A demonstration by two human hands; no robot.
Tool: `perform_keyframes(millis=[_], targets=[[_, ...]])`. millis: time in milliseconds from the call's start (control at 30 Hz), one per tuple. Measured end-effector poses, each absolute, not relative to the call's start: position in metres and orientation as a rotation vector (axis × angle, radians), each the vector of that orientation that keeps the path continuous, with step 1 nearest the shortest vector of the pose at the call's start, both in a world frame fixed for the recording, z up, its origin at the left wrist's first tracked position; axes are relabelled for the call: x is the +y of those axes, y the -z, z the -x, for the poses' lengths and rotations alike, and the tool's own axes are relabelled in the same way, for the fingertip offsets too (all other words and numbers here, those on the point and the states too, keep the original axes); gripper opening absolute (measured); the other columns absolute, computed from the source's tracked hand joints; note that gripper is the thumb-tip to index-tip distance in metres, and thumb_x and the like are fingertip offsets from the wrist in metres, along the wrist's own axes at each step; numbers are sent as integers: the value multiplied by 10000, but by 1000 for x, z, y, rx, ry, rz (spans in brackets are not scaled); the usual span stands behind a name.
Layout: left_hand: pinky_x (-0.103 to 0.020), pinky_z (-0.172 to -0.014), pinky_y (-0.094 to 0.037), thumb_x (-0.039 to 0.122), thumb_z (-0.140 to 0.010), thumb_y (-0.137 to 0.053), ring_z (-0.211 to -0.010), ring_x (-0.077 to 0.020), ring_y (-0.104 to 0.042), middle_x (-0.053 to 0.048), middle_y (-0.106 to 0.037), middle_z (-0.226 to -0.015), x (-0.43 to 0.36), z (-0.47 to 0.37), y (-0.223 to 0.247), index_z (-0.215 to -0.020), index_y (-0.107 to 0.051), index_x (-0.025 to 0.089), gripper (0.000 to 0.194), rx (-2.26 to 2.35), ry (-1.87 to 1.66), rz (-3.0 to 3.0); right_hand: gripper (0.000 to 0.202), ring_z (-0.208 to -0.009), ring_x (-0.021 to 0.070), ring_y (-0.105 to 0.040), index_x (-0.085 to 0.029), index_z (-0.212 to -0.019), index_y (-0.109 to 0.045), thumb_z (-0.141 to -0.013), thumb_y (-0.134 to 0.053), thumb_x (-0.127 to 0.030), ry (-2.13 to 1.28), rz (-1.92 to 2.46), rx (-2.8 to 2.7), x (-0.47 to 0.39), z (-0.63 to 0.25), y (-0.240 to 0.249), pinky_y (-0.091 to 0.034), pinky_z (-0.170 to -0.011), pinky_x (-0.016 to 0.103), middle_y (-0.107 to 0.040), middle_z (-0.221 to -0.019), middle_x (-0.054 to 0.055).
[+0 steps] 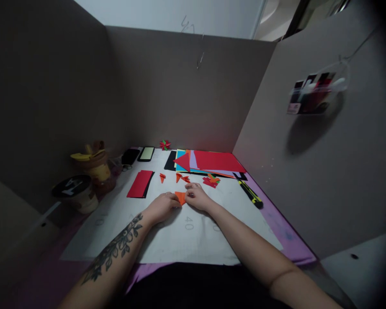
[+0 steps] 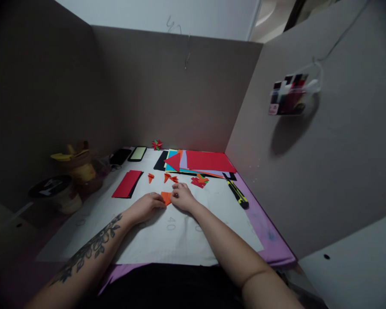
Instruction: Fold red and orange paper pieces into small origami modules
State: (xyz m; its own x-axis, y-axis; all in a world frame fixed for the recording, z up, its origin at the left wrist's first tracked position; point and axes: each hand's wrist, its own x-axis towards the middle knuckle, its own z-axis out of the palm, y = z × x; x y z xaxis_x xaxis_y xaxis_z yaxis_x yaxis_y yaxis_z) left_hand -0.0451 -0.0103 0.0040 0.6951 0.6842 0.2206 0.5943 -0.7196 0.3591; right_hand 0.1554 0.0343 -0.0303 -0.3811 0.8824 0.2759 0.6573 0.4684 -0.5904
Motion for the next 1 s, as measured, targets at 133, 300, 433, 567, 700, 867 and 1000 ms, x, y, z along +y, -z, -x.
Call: perform_keyframes(millis=[133, 300, 433, 567, 700, 867, 1000], targets=[[-304, -789, -410, 94, -789, -454, -864, -194, -550, -75, -652, -943, -12, 44, -5, -927, -725, 168, 313, 1046, -479, -2621, 52, -1128, 243, -432, -197, -638, -665, -681, -635, -202, -532, 1328, -2132, 34, -152, 30, -372, -971, 357, -570, -1120, 66], [-292, -770, -420, 68, -766, -448, -859, -193, -561, -68, -654, -934, -14, 43, -5, -910, -721, 183, 330, 1055, -485, -2622, 37, -1119, 245, -445, -195, -636, -656, -668, -641, -206, -540, 1355, -2103, 34, -151, 32, -387, -955, 356, -572, -1109, 66], [-273, -752, -431, 46, -752, -440, -851, -183, -573, -63, -660, -924, -15, 42, -6, -896, -716, 191, 343, 1075, -489, -2656, 43, -1113, 254, -449, -202, -619, -649, -662, -648, -199, -537, 1358, -2108, 35, -150, 33, -400, -940, 374, -572, -1115, 65], [-271, -760, -439, 49, -763, -443, -852, -181, -576, -60, -667, -907, -16, 40, -8, -916, -696, 183, 325, 1091, -489, -2666, 68, -1099, 254, -459, -203, -602, -646, -668, -644, -185, -507, 1368, -2122, 34, -149, 31, -400, -935, 379, -580, -1098, 64], [-285, -779, -436, 69, -794, -444, -869, -190, -566, -71, -655, -948, -15, 40, -6, -1043, -660, 189, 351, 1100, -508, -2642, 71, -1094, 249, -464, -199, -604, -648, -674, -641, -189, -494, 1359, -2126, 33, -149, 31, -396, -937, 371, -577, -1104, 68], [-297, -731, -415, 133, -840, -432, -809, -200, -532, -80, -611, -870, -13, 41, -1, -1091, -660, 187, 343, 1070, -463, -2665, 50, -1102, 254, -463, -200, -619, -654, -667, -642, -200, -495, 1362, -2118, 35, -149, 34, -394, -943, 375, -577, -1117, 76], [-302, -734, -395, 165, -858, -421, -797, -194, -508, -84, -588, -840, -13, 41, 0, -1030, -684, 170, 315, 1061, -483, -2625, 49, -1106, 251, -464, -200, -621, -652, -667, -636, -202, -490, 1359, -2118, 35, -149, 34, -400, -941, 369, -582, -1111, 77]])
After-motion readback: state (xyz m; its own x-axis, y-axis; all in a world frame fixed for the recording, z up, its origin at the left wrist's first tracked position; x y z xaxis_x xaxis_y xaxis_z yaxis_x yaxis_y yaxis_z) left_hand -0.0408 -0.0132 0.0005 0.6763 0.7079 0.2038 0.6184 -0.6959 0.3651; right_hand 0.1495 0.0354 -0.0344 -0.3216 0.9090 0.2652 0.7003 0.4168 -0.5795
